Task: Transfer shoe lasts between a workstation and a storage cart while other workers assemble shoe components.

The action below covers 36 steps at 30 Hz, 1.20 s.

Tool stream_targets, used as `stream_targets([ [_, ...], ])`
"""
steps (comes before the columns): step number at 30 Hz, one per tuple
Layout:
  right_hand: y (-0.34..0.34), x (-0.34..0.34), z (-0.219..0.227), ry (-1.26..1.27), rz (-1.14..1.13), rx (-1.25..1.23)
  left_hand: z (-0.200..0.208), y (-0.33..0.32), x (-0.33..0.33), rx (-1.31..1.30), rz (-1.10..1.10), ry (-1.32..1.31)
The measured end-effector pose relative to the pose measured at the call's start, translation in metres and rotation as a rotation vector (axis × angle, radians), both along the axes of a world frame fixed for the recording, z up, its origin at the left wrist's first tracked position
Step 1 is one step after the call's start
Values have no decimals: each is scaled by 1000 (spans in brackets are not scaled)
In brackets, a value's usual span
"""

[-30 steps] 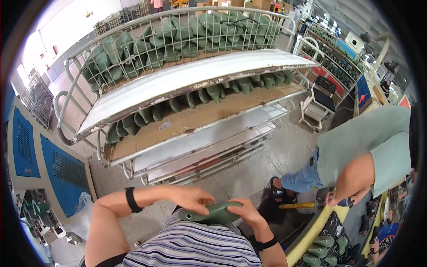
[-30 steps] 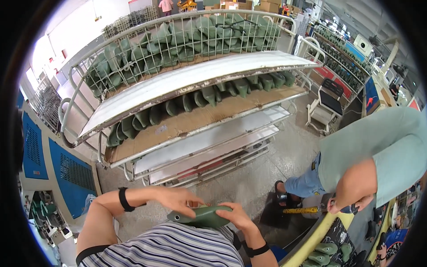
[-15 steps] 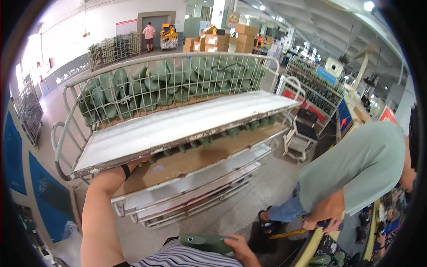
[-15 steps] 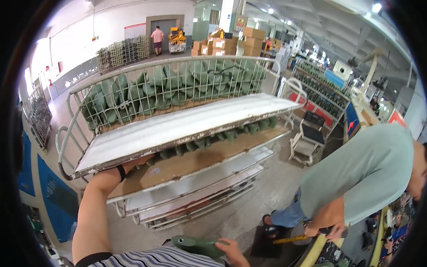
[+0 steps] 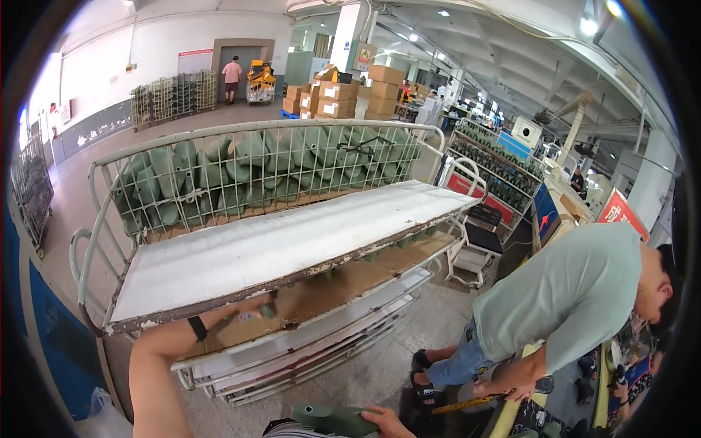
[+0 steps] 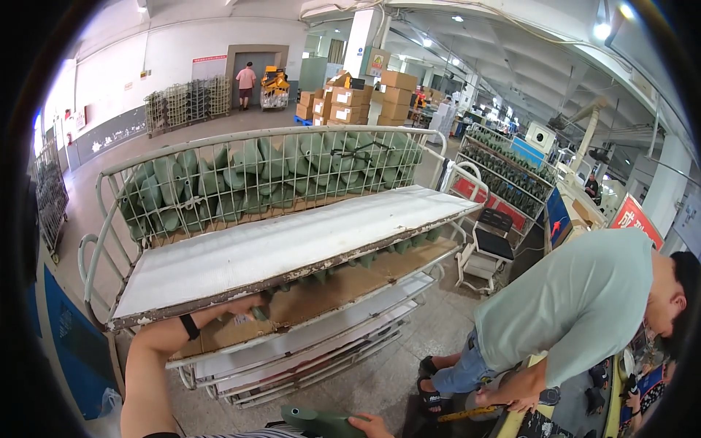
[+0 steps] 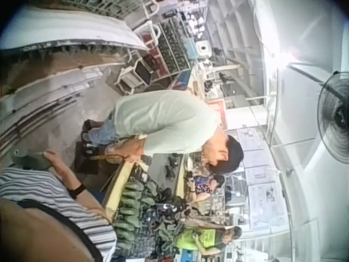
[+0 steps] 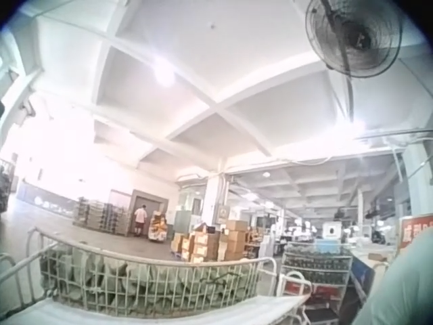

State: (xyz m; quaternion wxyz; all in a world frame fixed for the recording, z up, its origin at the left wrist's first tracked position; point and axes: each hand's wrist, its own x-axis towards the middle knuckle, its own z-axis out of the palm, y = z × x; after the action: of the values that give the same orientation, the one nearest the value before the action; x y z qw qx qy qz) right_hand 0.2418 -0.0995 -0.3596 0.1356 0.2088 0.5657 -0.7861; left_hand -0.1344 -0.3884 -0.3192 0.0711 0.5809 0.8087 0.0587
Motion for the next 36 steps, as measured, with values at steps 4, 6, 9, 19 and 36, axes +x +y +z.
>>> stream_targets([
  [4, -1, -4, 2, -97, -52, -30, 34, 36, 13, 168, -2, -451],
  [6, 7, 1, 5, -102, -176, 4, 55, 10, 76, 949, 706, -742],
  [9, -4, 1, 11, -50, -120, 3, 167, -23, 154, 739, 907, -365],
  [19, -3, 43, -25, -117, -375, -6, 70, -40, 71, 317, 637, -28],
  [36, 15, 320, 5, 114, -1086, -109, 27, 221, 362, -212, 815, -1594],
])
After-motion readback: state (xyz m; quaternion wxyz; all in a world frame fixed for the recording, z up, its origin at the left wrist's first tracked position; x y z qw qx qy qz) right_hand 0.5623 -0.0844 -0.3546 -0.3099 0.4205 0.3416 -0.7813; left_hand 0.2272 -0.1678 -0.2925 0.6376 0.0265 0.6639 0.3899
